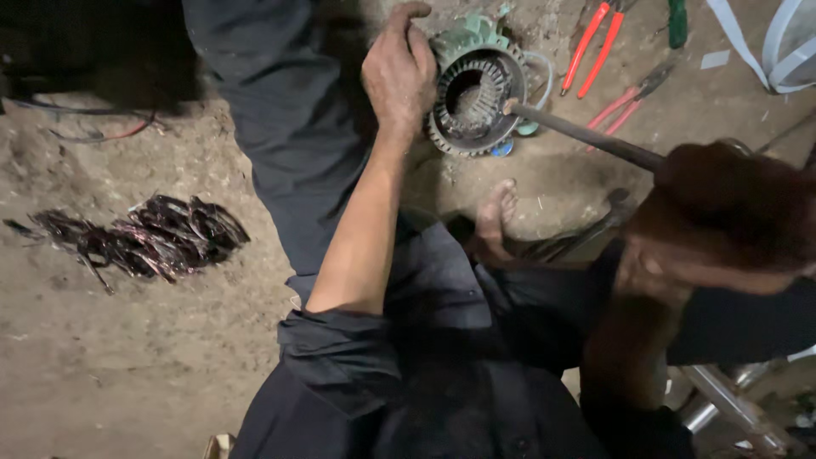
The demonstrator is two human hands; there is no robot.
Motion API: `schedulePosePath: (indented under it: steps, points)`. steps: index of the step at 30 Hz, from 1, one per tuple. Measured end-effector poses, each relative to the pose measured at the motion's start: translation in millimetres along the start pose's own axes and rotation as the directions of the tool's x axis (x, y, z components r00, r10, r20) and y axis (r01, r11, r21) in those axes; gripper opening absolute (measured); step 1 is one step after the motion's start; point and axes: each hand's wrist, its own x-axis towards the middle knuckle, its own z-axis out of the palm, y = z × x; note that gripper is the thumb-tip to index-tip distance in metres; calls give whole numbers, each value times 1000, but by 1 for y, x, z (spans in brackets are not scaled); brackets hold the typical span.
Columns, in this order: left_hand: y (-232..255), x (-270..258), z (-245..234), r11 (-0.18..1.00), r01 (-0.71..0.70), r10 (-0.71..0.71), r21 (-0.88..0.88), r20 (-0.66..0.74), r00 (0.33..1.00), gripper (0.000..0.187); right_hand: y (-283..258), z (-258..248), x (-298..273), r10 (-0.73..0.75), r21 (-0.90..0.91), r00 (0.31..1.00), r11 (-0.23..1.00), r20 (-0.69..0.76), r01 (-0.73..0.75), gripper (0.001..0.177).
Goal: The person uses a screwdriver and a metal rod to scrape and clean the interior of a disassembled electric motor stator. They repeatedly rotate the stator and scrape the inner slots to remove debris or old insulation material.
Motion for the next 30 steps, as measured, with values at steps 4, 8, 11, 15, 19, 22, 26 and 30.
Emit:
schedulePosePath:
  steps: [4, 8, 11, 15, 19, 22, 26, 30]
  points:
    - [0, -2, -1, 999, 43, -44, 22, 33, 998, 20, 15, 11, -3, 53, 26, 995, 998, 89, -56, 22]
    - [1, -3, -1, 1000, 24, -25, 7, 29, 999, 21, 11, 23, 9, 58, 37, 996, 997, 74, -61, 23]
    - [-3, 0, 2, 1000, 21, -21, 9, 1, 1000, 19, -5, 20, 12, 6, 53, 998, 999, 62, -9, 24]
    - [-3, -2, 3, 1000, -4, 4, 8, -22, 1000, 18, 10, -1, 3, 65, 108, 988, 991, 143, -81, 25]
    - [-2, -2, 2, 999, 33, -33, 13, 16, 999, 20, 31, -27, 11, 185, 257, 972, 942, 144, -218, 26]
    - [-5, -2, 3, 999, 40, -41, 16, 15, 999, 19, 14, -36, 16, 258, 213, 965, 947, -54, -241, 44]
    - [-5, -1, 3, 999, 35, -35, 16, 11, 999, 19, 10, -18, 17, 377, 418, 814, 889, -441, -185, 44]
    - [-2, -2, 1, 1000, 0, 0, 19, -16, 1000, 21, 25, 9, 22, 224, 160, 968, 966, -116, -205, 38]
